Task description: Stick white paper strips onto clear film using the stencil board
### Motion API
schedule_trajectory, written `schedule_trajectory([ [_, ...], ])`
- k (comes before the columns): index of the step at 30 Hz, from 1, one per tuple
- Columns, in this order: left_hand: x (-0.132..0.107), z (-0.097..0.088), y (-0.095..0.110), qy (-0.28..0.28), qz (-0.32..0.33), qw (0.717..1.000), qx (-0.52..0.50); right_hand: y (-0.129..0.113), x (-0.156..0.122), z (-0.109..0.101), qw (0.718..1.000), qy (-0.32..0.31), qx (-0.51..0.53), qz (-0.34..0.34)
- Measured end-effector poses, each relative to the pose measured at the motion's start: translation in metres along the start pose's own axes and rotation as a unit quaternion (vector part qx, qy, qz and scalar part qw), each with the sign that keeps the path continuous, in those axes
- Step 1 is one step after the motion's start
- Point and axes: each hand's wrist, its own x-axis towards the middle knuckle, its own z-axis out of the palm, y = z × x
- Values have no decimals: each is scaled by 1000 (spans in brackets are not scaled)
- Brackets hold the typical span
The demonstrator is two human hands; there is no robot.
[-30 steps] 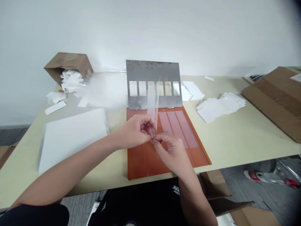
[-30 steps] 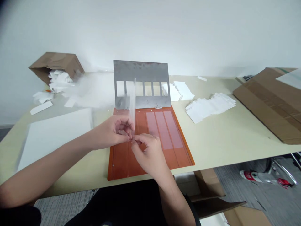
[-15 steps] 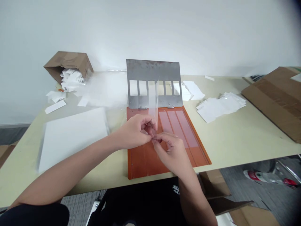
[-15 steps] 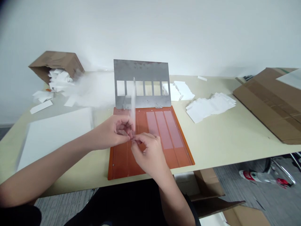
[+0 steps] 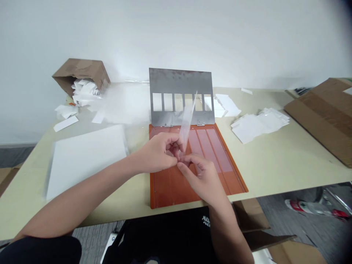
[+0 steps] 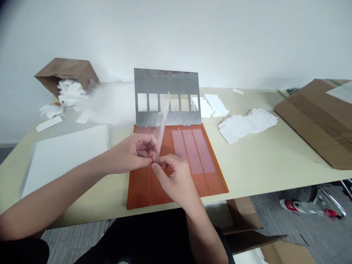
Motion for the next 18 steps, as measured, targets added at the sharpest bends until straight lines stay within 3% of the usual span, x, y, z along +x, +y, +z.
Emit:
schedule_trajectory([
  [8,1,-1,2,4,19,1000,6,13,3,1,995,10,82,47],
  [14,2,-4,3,16,17,999,25,11,7,2,996,15,77,43],
  [18,6,-9,-4,46,-16,998,35,15,9,5,998,46,3,36],
])
